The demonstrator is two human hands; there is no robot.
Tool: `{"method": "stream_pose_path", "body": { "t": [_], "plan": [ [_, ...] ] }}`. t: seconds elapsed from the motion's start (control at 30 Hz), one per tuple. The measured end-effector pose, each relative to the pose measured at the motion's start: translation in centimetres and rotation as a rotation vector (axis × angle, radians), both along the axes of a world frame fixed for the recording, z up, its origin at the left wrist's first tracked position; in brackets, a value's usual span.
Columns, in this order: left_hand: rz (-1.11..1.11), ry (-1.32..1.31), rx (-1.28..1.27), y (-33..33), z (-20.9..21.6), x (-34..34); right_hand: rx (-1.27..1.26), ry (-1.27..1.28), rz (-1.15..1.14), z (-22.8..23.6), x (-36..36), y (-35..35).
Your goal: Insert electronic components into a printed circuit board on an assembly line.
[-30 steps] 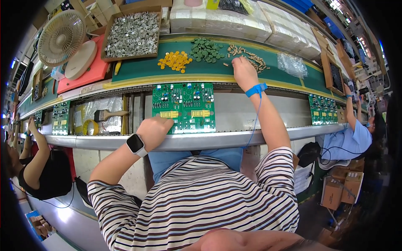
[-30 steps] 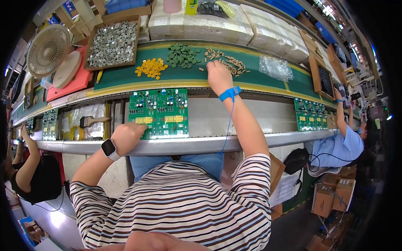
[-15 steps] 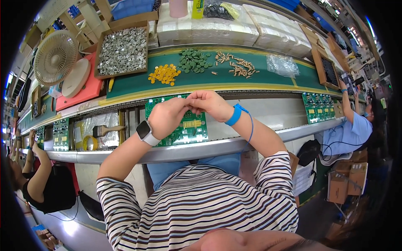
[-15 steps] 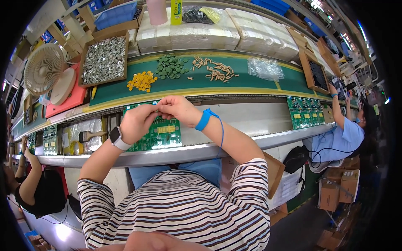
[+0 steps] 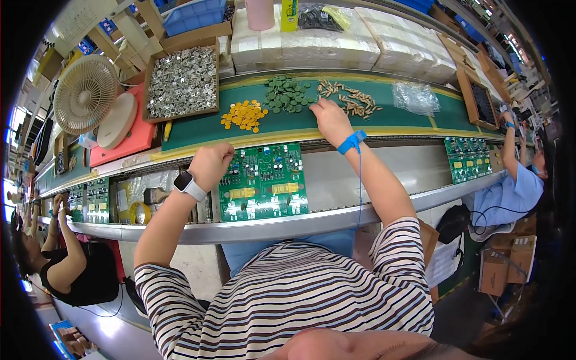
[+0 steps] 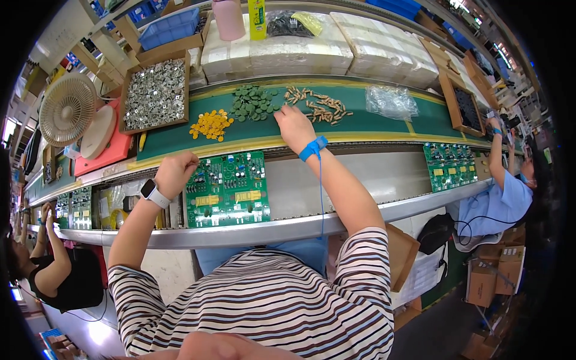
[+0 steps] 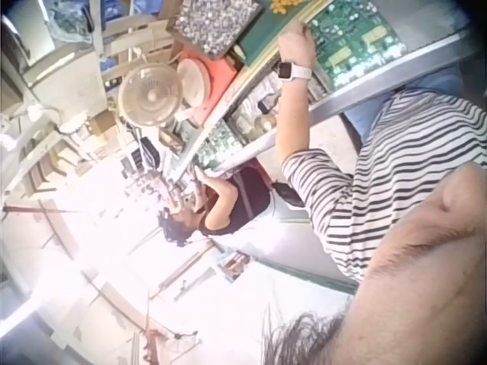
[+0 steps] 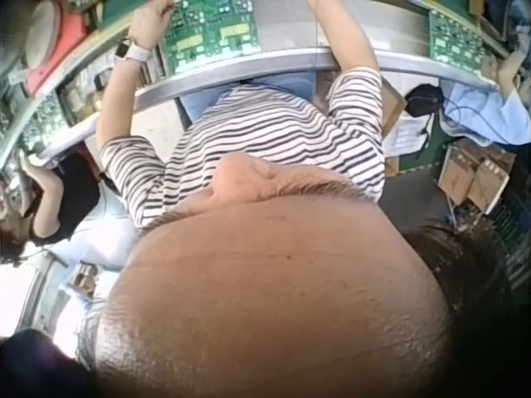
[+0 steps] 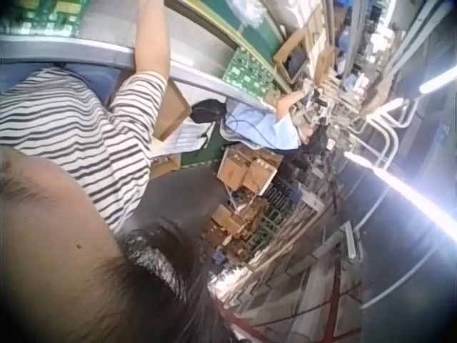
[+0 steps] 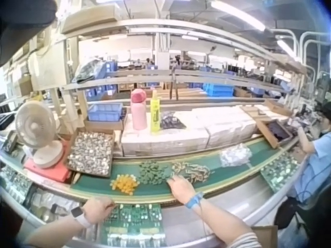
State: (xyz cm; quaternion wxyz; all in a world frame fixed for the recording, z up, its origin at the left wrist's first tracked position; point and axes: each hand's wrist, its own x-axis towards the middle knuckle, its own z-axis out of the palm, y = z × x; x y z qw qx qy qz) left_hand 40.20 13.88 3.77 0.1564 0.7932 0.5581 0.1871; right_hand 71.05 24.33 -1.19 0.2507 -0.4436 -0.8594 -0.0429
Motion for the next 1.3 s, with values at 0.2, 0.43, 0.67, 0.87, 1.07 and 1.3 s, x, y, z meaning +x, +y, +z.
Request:
{"method": "stream_pose_path", "body": {
  "t": [0.2, 0.43, 0.67, 0.87, 1.07, 1.3],
  "plan": [
    [-0.026, 0.121, -0.003, -0.4, -0.1, -0.5, -0.028, 0.187, 0.008, 0.7, 0.0, -1.2],
    [-0.040, 0.081, 0.007, -1.0, 0.4, 0.1, -0.094, 0.268, 0.011, 2.5, -0.5, -2.8],
    [-0.002, 0.144, 0.066, -1.3, -0.3, 0.3, -0.120, 0.267, 0.072, 2.7, -0.7, -3.2],
    [0.057, 0.078, -0.004, -1.2, -0.8, 0.3, -0.116, 0.270, 0.079, 2.7, -0.7, -3.3],
    [0.116, 0.065, 0.016, -1.4, -1.1, 0.5, -0.117, 0.289, 0.100, 2.9, -0.6, -3.5],
    [0.132, 0.099, 0.067, -1.7, -1.1, 0.9, -0.105, 0.299, 0.113, 3.4, -0.7, -3.8]
  ]
}}
